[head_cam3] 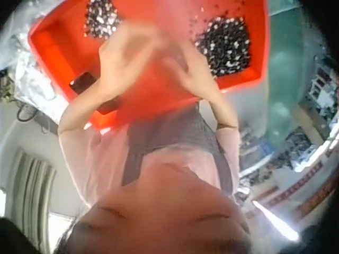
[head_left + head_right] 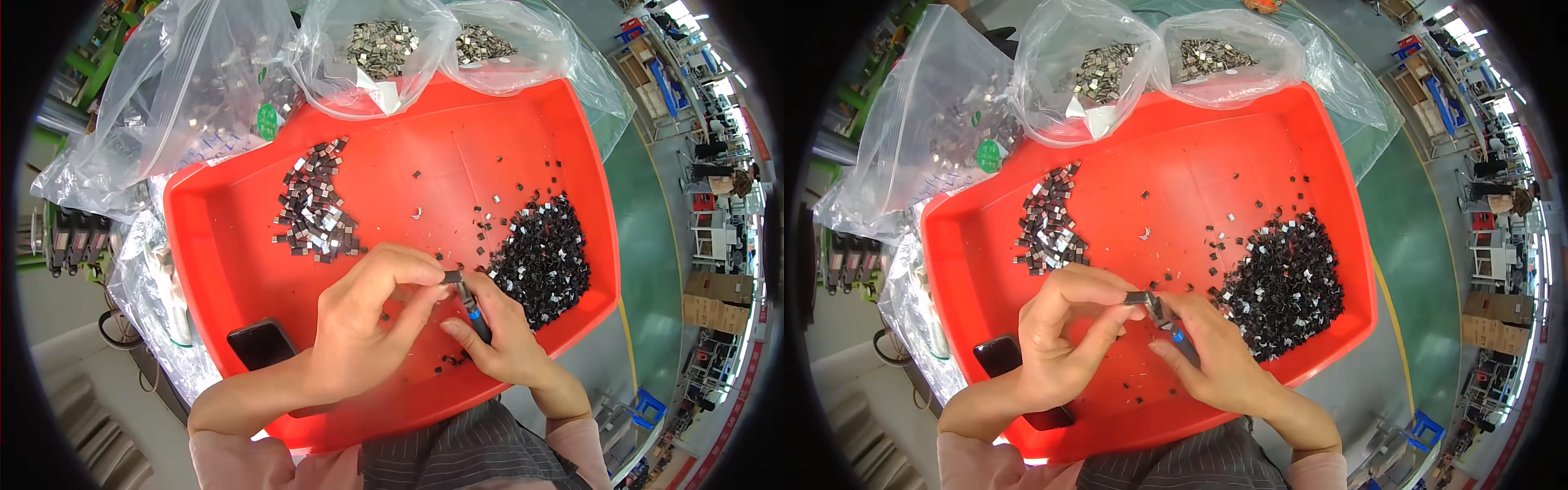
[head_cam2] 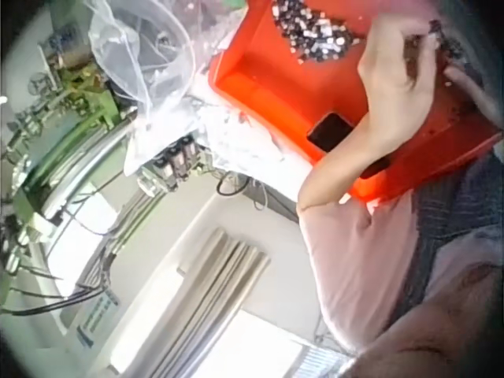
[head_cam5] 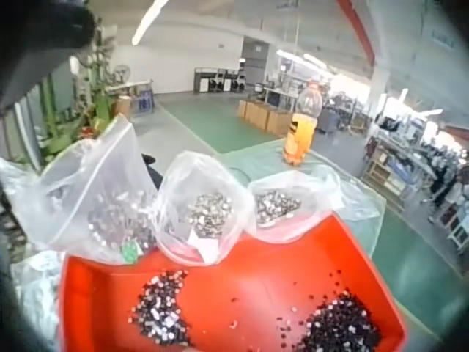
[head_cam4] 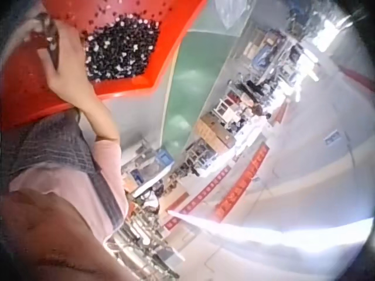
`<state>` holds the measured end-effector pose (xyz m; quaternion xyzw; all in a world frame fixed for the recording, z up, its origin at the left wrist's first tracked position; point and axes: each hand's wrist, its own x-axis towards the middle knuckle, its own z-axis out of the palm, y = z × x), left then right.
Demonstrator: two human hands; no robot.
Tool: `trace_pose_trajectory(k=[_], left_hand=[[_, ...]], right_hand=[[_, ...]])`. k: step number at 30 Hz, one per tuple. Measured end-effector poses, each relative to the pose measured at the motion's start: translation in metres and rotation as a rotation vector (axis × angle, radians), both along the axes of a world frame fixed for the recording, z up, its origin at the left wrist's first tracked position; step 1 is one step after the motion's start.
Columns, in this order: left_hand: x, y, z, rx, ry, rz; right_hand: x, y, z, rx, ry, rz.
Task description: The person picks up electronic components and cuts excess material off them one by one using pliers over a tray.
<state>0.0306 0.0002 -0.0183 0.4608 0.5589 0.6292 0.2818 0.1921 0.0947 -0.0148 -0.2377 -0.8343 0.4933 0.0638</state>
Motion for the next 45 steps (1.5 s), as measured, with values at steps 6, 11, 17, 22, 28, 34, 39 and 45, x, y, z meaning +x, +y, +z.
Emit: trace_pose_trajectory(k=[6, 11, 17, 22, 28, 34, 39, 45], left_hand=[[0.002, 0.002, -0.001, 0.012, 0.217, 0.050], [0.003, 0.003, -0.001, 0.018, 0.297, 0.054], [-0.005, -0.002, 0.010, -0.273, -0.190, -0.196], [-0.003, -0.003, 0.015, -0.276, -0.271, -0.198], [0.003, -0.004, 0.002, -0.130, 0.080, -0.070], [0.005, -0.004, 0.002, -0.134, 0.088, -0.048], [0.003, -0.004, 0.001, -0.165, 0.080, -0.068], [0.003, -0.004, 0.003, -0.217, 0.020, -0.080]], right_hand=[[-0.001, -0.001, -0.001, -0.041, 0.035, 0.010], [-0.001, -0.004, 0.002, -0.051, 0.024, -0.019], [0.003, -0.001, -0.007, -0.005, 0.081, -0.014], [0.002, 0.000, -0.005, -0.046, 0.053, -0.009], [0.001, -0.001, -0.003, -0.069, 0.013, -0.002], [0.003, -0.002, -0.008, -0.034, 0.048, -0.010], [0.000, -0.001, -0.004, -0.037, 0.020, 0.000], [-0.002, -0.001, -0.002, -0.023, -0.004, -0.005]])
